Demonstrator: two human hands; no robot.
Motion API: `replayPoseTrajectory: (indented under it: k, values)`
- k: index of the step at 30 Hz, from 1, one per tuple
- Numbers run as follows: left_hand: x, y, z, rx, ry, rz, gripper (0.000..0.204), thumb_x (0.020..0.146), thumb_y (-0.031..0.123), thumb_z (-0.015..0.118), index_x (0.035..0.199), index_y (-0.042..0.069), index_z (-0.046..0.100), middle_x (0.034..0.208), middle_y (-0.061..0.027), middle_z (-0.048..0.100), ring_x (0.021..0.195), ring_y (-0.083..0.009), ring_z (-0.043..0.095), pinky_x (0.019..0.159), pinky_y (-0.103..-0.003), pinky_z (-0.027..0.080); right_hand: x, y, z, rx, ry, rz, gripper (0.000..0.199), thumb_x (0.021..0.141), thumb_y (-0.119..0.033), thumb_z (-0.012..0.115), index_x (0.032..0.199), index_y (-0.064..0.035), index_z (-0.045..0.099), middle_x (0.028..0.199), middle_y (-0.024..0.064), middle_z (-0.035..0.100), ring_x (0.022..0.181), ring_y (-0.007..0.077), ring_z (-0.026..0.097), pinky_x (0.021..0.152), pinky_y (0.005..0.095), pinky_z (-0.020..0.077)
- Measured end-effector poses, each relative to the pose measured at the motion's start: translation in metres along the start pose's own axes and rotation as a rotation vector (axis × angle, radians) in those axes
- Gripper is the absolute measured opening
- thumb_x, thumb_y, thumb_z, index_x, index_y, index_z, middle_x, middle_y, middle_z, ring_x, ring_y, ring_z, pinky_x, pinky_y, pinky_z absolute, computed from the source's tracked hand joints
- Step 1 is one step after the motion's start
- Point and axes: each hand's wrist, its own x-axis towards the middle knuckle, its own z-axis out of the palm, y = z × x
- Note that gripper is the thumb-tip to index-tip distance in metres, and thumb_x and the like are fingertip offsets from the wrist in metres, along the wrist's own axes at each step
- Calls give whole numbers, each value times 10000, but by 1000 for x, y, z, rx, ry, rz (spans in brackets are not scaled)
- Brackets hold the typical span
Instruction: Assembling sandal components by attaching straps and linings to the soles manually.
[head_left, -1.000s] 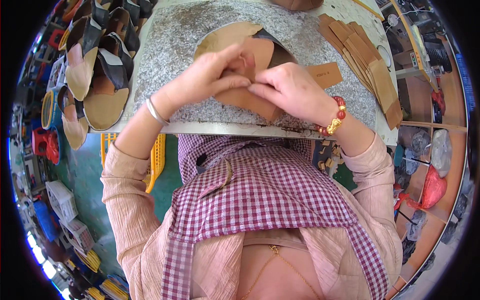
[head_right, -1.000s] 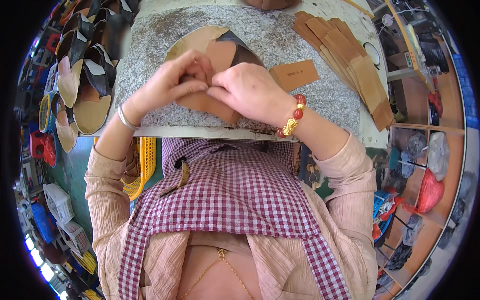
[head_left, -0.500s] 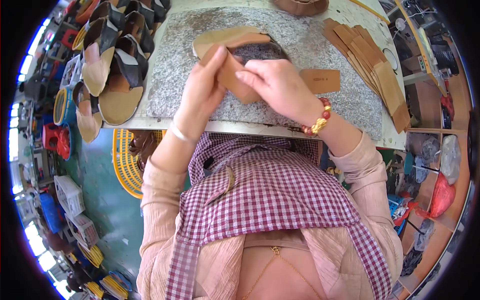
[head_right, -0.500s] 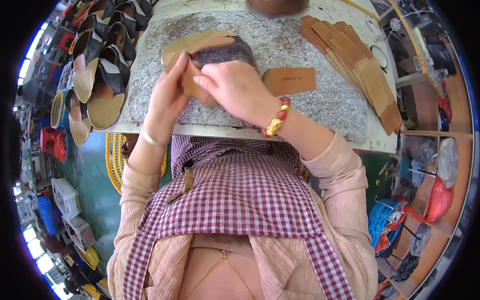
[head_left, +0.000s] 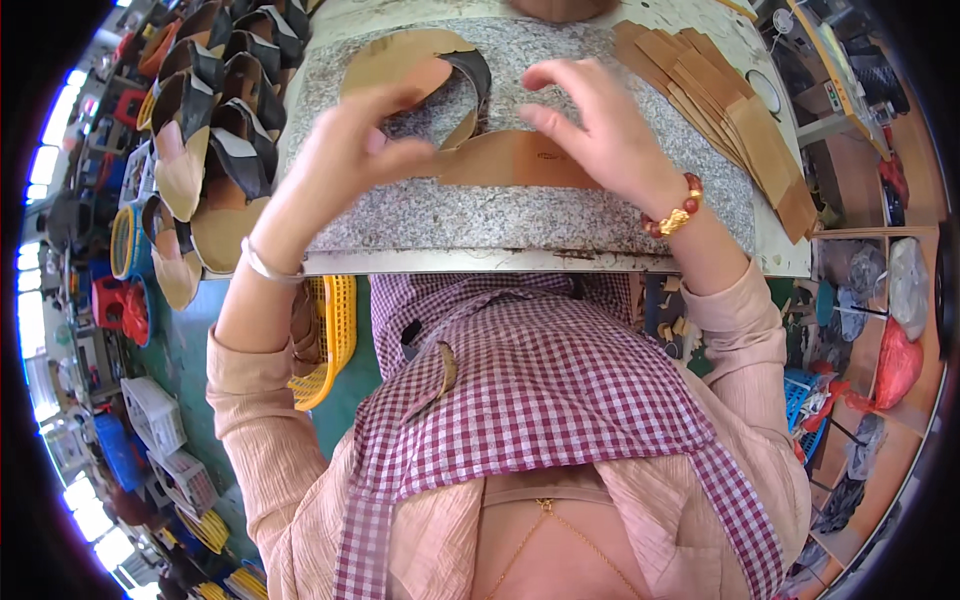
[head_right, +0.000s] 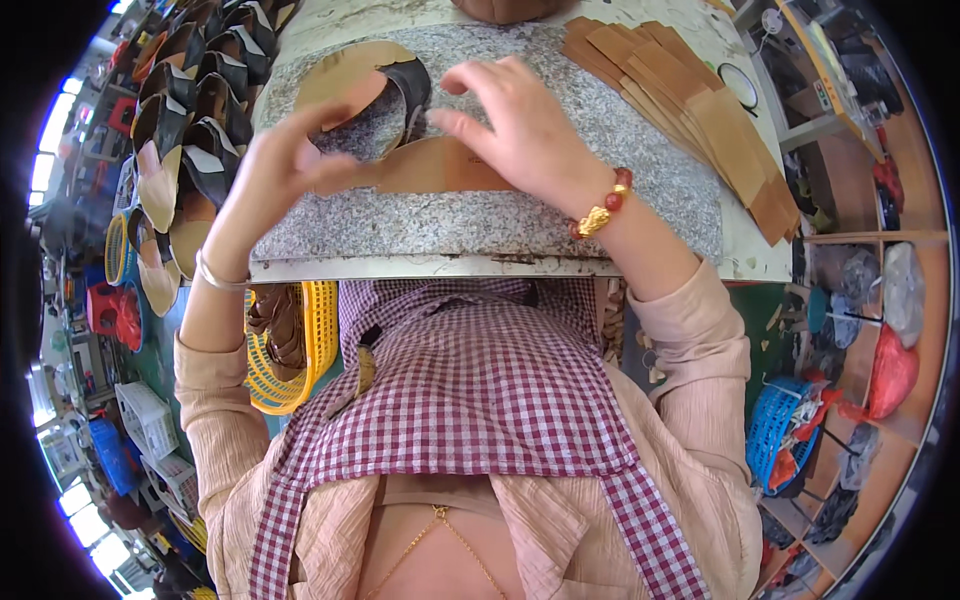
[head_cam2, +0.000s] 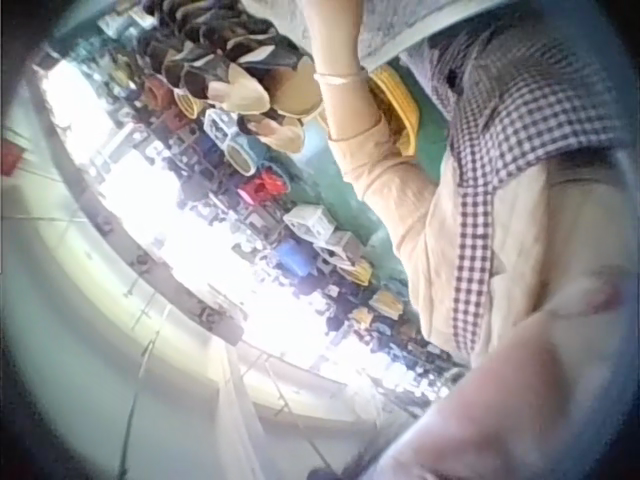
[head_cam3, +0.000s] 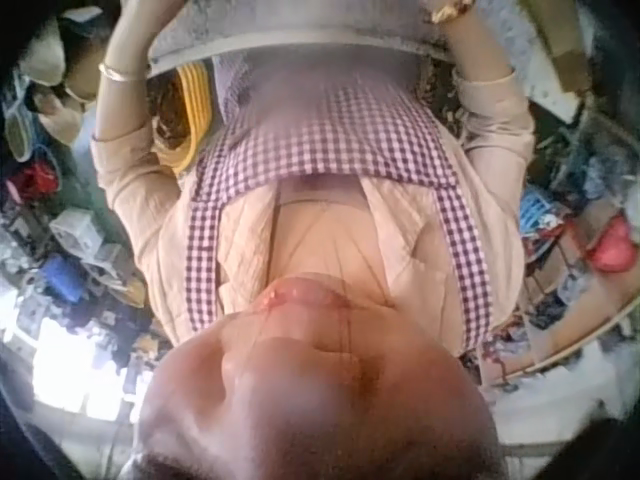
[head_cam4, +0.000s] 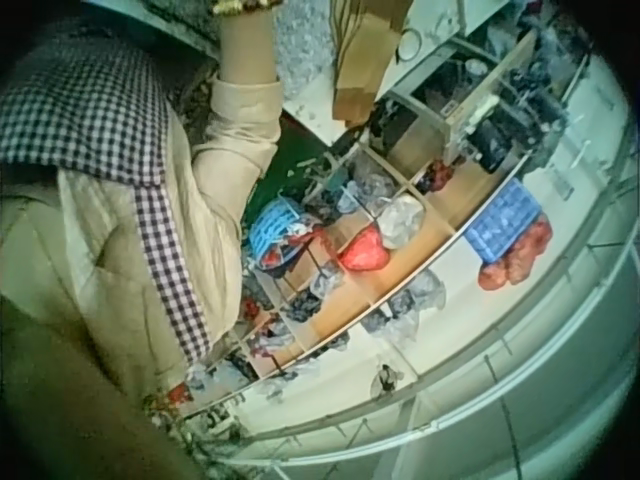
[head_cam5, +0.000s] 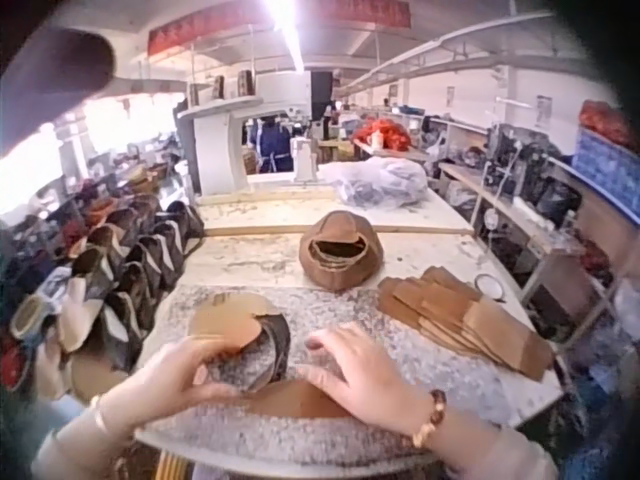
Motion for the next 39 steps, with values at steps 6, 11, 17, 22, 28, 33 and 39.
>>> replayPoseTrajectory:
  k: [6,11,17,22,28,33,39]
  values:
    - [15,23,32,105,-392,17,427,745,129,764,1147,11,683,910,-110,736,778,-241,684,750,-327,534,24,-40,13,-93,-488,312,254,929,-289,666,967,-44,615,980,77,671,877,167,607,749,288,494]
    - [5,9,23,-78,-414,16,329,734,118,759,1038,7,695,792,-93,717,670,-244,648,695,-329,524,-11,-51,27,-230,-481,-63,232,898,-258,689,850,-52,595,972,69,649,815,150,598,693,285,485]
    - [-10,12,9,-232,-541,-25,188,751,96,742,900,-1,680,712,-85,677,594,-243,598,648,-332,504,-4,-30,26,-109,-112,-439,216,870,-211,690,762,-58,583,926,42,618,737,154,577,673,312,478]
    - [-18,9,11,-125,-463,55,168,762,82,732,887,-8,666,689,-82,654,567,-261,557,626,-336,482,6,-24,24,-71,-260,-388,187,864,-197,689,790,-54,595,932,27,619,729,173,573,675,315,479]
    - [-21,1,19,-29,-155,436,171,762,74,728,901,-4,664,692,-83,653,554,-259,539,614,-339,462,12,-21,25,-16,-446,-331,156,856,-181,687,825,-48,610,940,10,621,718,196,568,676,319,479]
    - [-24,25,14,-154,-278,99,164,763,68,720,902,0,665,704,-82,660,564,-259,547,615,-342,454,9,-26,32,35,-465,-202,142,857,-185,686,828,-59,626,957,-5,644,720,192,581,675,315,476]
    - [-25,18,9,-141,-460,-29,173,754,34,708,920,0,669,720,-83,676,567,-242,564,608,-334,459,3,-19,26,150,-466,-250,129,856,-169,681,819,-55,633,922,-3,650,678,194,584,637,313,471]
